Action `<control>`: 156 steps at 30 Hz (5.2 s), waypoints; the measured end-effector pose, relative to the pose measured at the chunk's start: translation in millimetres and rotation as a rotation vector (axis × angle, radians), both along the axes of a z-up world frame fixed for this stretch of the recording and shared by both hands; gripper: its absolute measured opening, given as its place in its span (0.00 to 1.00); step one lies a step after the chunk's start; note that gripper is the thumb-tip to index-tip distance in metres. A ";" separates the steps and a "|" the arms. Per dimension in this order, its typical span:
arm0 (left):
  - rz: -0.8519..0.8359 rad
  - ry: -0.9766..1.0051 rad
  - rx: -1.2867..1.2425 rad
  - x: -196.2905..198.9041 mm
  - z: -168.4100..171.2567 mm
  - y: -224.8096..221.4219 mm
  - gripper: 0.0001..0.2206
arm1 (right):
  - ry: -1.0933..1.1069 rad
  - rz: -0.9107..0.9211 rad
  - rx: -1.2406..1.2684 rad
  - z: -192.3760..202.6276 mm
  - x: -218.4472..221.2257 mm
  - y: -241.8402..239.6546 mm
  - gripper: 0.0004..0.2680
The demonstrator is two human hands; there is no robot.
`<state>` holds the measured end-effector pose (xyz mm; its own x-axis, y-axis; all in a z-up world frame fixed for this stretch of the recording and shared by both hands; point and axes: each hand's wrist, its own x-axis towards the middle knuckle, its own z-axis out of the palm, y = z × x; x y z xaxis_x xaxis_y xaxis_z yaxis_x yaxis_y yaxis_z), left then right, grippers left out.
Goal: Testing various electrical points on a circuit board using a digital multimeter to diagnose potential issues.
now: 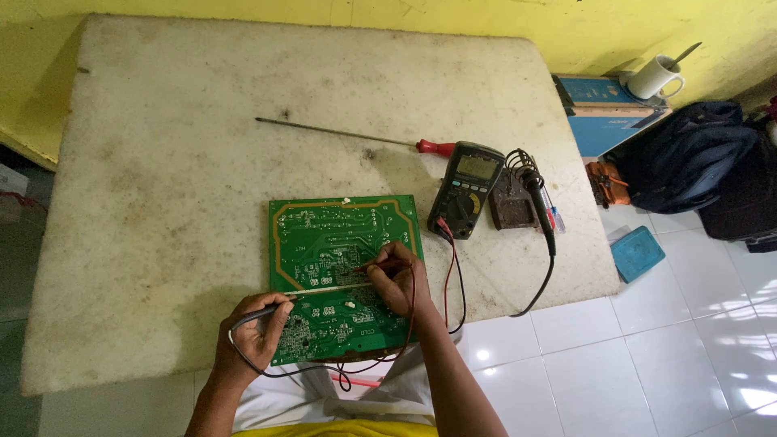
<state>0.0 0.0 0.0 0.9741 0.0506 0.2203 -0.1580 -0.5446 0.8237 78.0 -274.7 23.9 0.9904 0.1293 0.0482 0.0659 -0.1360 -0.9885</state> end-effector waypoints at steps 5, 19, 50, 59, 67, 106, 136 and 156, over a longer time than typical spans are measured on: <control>-0.016 -0.023 -0.019 0.7 3.2 -0.5 0.10 | 0.010 -0.016 0.007 -0.2 0.2 0.5 0.04; 0.002 0.016 -0.047 0.9 0.2 0.0 0.09 | -0.001 0.005 0.024 -6.9 0.7 -1.2 0.04; -0.017 -0.042 -0.050 1.5 8.7 -3.1 0.10 | -0.128 -0.484 0.134 -10.5 -26.3 -31.6 0.04; -0.013 -0.034 -0.053 0.8 12.0 -3.4 0.10 | -0.120 -0.475 0.169 -10.9 -25.9 -31.0 0.04; -0.003 -0.007 -0.016 0.9 1.4 -1.4 0.12 | -0.154 -0.458 0.141 -9.4 -26.0 -32.2 0.04; 0.022 -0.015 0.003 0.9 -1.4 -2.3 0.09 | -0.086 -0.396 -0.430 0.1 -22.2 -29.3 0.10; 0.056 0.161 0.014 3.3 -4.2 -1.6 0.13 | -0.165 -0.363 -0.357 -11.3 -18.9 -35.3 0.10; 0.032 0.053 0.016 2.5 0.7 -2.6 0.10 | -0.009 -0.380 -0.081 -23.8 -25.0 -38.5 0.07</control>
